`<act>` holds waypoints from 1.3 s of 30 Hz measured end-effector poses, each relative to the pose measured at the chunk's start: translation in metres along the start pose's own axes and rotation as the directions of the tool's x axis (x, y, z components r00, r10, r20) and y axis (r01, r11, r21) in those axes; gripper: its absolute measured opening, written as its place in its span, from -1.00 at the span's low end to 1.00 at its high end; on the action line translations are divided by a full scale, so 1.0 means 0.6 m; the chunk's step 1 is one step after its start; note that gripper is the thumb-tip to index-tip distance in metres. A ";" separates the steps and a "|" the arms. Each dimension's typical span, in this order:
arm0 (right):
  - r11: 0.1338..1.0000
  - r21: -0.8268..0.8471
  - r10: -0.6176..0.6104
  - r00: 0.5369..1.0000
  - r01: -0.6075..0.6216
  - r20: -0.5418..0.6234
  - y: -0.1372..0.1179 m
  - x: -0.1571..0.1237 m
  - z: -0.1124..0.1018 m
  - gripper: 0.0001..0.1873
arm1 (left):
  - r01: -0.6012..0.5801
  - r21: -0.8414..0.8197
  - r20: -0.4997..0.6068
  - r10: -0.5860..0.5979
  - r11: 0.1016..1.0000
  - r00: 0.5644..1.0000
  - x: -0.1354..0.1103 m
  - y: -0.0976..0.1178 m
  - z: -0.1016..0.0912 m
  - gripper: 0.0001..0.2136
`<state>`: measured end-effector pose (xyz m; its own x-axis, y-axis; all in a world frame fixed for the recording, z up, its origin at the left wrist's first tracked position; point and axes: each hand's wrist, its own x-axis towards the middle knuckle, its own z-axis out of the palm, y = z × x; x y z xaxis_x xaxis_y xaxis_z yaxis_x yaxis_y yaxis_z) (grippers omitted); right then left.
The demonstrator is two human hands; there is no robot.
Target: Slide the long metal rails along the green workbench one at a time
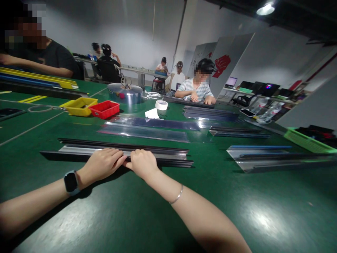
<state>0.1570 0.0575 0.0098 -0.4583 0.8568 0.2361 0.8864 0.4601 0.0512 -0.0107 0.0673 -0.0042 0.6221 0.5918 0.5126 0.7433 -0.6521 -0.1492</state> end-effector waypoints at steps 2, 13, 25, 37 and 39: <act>1.000 -0.004 -0.008 1.000 0.008 0.007 0.001 0.002 0.001 -0.43 | 0.001 0.004 0.010 -0.001 1.000 1.000 0.000 0.000 0.001 -0.76; 0.999 -0.012 -0.044 0.998 0.043 -0.054 0.003 -0.001 0.008 -0.48 | 0.012 0.002 0.004 -0.012 1.000 1.000 0.000 0.001 0.000 -0.75; 0.993 -0.039 0.103 0.987 -0.109 -0.120 -0.029 -0.011 0.007 -0.65 | 0.030 0.009 0.036 -0.031 1.000 0.999 0.002 0.003 -0.006 -0.75; 0.996 -0.024 0.082 0.995 -0.083 -0.048 -0.021 -0.007 0.001 -0.63 | 0.025 -0.022 0.006 -0.025 0.999 1.000 0.002 0.003 -0.004 -0.74; 0.997 -0.019 0.078 0.995 -0.080 -0.066 -0.021 -0.009 0.003 -0.68 | 0.025 -0.023 0.003 -0.025 0.999 1.000 0.002 0.003 -0.005 -0.74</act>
<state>0.1480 0.0474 0.0059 -0.3821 0.8731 0.3029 0.9213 0.3855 0.0510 -0.0092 0.0652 -0.0012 0.6040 0.6094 0.5136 0.7529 -0.6477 -0.1168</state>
